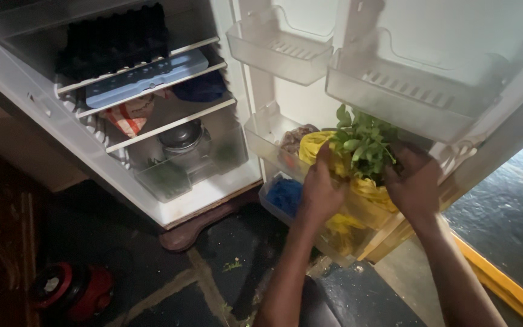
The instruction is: The person removes various items from an open refrigerator, including plastic bags containing food and a bunch of leafy greens, and places them on a nearby bed. The person also removes a small box and a clear plastic shelf from the refrigerator door.
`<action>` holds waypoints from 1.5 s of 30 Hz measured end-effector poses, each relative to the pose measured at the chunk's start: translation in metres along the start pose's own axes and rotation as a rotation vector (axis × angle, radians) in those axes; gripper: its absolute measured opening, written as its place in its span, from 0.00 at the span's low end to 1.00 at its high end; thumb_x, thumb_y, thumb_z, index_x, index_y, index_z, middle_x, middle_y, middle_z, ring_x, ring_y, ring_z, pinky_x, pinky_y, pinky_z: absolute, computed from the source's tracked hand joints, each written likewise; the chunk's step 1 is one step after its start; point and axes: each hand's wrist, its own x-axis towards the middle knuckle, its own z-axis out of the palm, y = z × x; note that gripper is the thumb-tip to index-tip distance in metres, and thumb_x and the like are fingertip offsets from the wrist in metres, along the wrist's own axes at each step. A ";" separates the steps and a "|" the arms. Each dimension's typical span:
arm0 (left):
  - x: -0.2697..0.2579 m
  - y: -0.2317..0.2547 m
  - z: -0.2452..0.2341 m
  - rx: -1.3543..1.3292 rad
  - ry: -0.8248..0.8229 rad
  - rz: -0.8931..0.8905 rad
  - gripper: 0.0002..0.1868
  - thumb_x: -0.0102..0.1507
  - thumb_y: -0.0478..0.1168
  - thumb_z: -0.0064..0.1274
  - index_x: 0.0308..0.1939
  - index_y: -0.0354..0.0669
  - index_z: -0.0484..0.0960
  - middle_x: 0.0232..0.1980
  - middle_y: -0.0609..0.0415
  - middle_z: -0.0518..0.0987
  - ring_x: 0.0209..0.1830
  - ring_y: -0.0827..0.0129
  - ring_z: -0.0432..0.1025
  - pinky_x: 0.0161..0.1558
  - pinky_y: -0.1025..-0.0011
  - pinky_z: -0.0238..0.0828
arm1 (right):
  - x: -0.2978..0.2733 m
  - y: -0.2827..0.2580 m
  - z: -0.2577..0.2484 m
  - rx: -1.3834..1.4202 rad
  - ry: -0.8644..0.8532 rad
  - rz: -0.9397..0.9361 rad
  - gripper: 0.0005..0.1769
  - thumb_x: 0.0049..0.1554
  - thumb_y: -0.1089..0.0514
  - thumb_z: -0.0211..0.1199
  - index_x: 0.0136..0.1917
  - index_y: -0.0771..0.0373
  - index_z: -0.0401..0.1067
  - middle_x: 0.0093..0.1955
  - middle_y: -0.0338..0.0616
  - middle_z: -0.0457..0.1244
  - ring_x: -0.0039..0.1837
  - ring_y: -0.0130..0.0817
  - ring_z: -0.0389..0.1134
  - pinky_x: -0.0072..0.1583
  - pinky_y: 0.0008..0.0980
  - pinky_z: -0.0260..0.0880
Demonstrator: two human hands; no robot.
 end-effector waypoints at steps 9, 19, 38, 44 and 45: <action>0.008 -0.024 -0.001 -0.501 -0.007 -0.280 0.38 0.66 0.52 0.52 0.78 0.52 0.55 0.76 0.45 0.68 0.75 0.57 0.64 0.70 0.58 0.60 | 0.006 -0.019 -0.008 0.185 -0.038 0.162 0.16 0.58 0.63 0.67 0.60 0.67 0.77 0.54 0.57 0.71 0.55 0.47 0.73 0.58 0.40 0.71; 0.023 -0.042 0.024 -0.543 0.018 -0.287 0.35 0.72 0.61 0.35 0.80 0.53 0.53 0.75 0.44 0.66 0.75 0.56 0.60 0.70 0.61 0.53 | 0.024 -0.043 -0.013 0.192 0.037 0.139 0.20 0.59 0.61 0.69 0.64 0.67 0.76 0.57 0.56 0.71 0.55 0.43 0.73 0.58 0.37 0.71; 0.017 0.005 0.001 0.285 -0.166 -0.030 0.56 0.51 0.31 0.69 0.77 0.36 0.51 0.57 0.33 0.76 0.57 0.41 0.72 0.57 0.55 0.72 | 0.026 -0.020 0.012 -0.031 -0.158 -0.135 0.41 0.42 0.60 0.69 0.69 0.64 0.68 0.58 0.63 0.64 0.59 0.60 0.67 0.59 0.51 0.67; 0.025 0.005 -0.003 0.150 -0.097 -0.023 0.48 0.46 0.30 0.68 0.70 0.39 0.64 0.50 0.37 0.81 0.50 0.45 0.77 0.49 0.58 0.77 | 0.024 -0.003 0.026 0.009 -0.231 -0.089 0.40 0.45 0.63 0.70 0.71 0.62 0.68 0.66 0.66 0.63 0.59 0.61 0.68 0.60 0.48 0.70; 0.025 0.004 -0.004 0.186 -0.109 -0.074 0.45 0.48 0.30 0.68 0.69 0.40 0.66 0.49 0.37 0.81 0.49 0.46 0.78 0.50 0.58 0.77 | 0.026 0.002 0.026 -0.009 -0.269 -0.056 0.38 0.47 0.64 0.69 0.71 0.59 0.70 0.67 0.65 0.63 0.58 0.59 0.69 0.58 0.48 0.70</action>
